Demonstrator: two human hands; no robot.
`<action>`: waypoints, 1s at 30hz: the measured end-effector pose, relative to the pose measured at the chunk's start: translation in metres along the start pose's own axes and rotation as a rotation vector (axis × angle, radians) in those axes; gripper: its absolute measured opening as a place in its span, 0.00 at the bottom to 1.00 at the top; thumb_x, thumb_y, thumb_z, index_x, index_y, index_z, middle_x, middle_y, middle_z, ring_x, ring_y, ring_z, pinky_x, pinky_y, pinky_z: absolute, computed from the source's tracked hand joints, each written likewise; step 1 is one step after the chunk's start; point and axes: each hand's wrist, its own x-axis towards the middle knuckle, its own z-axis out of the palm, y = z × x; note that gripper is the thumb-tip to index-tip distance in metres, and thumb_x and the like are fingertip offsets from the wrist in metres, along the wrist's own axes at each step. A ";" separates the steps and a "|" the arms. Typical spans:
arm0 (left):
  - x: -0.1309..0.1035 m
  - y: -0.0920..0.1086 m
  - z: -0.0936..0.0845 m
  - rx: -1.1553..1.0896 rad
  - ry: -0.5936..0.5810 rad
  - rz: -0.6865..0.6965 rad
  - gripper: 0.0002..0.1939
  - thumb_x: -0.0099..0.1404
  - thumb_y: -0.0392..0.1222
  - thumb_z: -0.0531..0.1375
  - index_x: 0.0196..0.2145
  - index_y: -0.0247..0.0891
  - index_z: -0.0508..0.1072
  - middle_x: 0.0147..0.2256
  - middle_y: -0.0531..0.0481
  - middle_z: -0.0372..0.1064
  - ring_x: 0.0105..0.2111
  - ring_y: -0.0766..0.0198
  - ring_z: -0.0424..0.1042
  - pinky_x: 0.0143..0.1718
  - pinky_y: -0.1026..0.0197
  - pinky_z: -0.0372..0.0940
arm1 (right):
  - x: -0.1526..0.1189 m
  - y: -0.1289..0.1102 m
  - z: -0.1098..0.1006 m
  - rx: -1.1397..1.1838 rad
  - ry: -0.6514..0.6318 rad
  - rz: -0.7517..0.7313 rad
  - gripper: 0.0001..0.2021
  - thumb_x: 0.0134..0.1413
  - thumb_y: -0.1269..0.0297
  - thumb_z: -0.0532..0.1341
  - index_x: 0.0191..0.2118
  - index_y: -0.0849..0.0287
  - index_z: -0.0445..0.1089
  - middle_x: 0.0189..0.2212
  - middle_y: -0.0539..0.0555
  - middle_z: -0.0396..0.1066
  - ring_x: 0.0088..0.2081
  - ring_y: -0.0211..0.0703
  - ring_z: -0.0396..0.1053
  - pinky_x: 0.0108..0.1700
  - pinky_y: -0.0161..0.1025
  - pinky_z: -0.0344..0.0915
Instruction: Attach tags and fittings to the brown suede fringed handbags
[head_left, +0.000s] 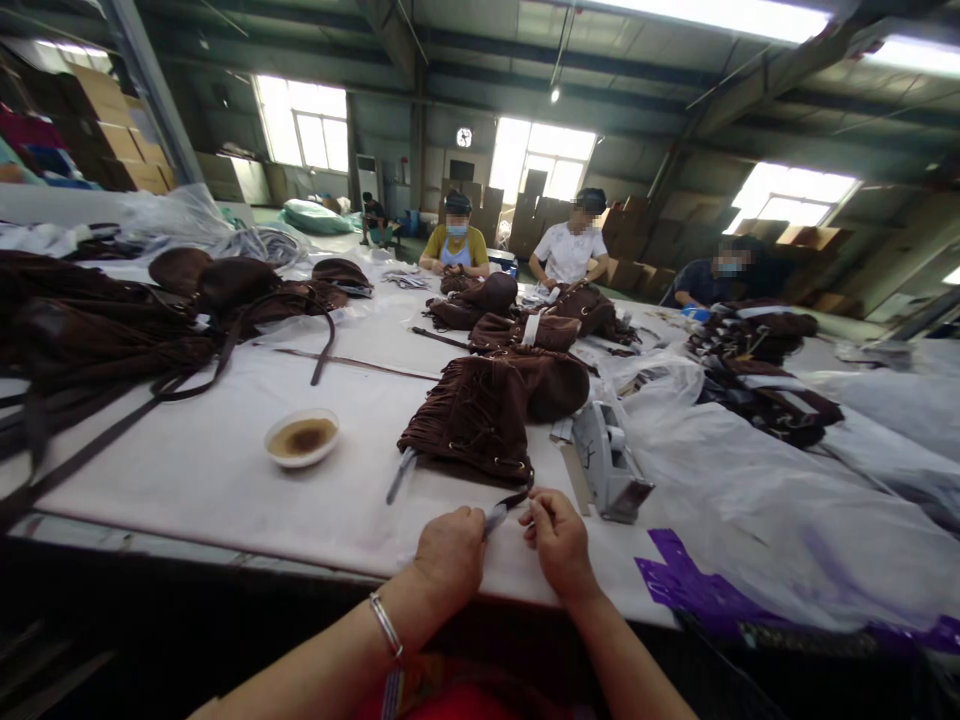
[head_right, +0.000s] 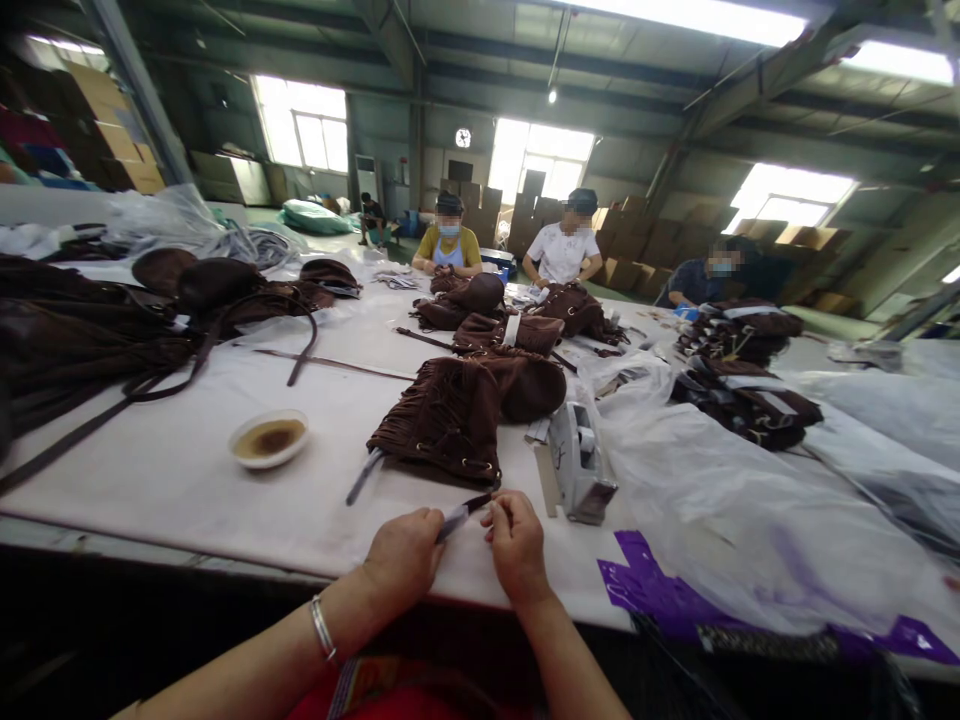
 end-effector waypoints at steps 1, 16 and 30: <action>0.001 -0.002 -0.001 0.016 0.003 -0.010 0.08 0.67 0.35 0.54 0.41 0.35 0.71 0.39 0.42 0.74 0.39 0.52 0.75 0.40 0.54 0.68 | -0.001 0.000 -0.004 -0.041 -0.002 -0.009 0.13 0.64 0.55 0.53 0.37 0.59 0.67 0.31 0.54 0.70 0.25 0.41 0.67 0.29 0.38 0.66; 0.008 -0.016 0.004 -0.403 0.053 -0.043 0.13 0.61 0.50 0.63 0.32 0.36 0.72 0.30 0.50 0.73 0.31 0.60 0.70 0.32 0.62 0.58 | 0.008 -0.018 0.011 0.243 -0.383 0.165 0.07 0.45 0.62 0.64 0.28 0.59 0.68 0.25 0.47 0.68 0.29 0.40 0.65 0.34 0.35 0.61; 0.007 -0.012 -0.004 0.026 0.124 0.185 0.12 0.69 0.37 0.52 0.34 0.36 0.74 0.36 0.44 0.71 0.37 0.58 0.70 0.39 0.58 0.63 | 0.024 0.010 -0.013 -0.153 0.061 0.145 0.10 0.52 0.57 0.59 0.34 0.58 0.69 0.30 0.55 0.72 0.28 0.44 0.68 0.31 0.39 0.63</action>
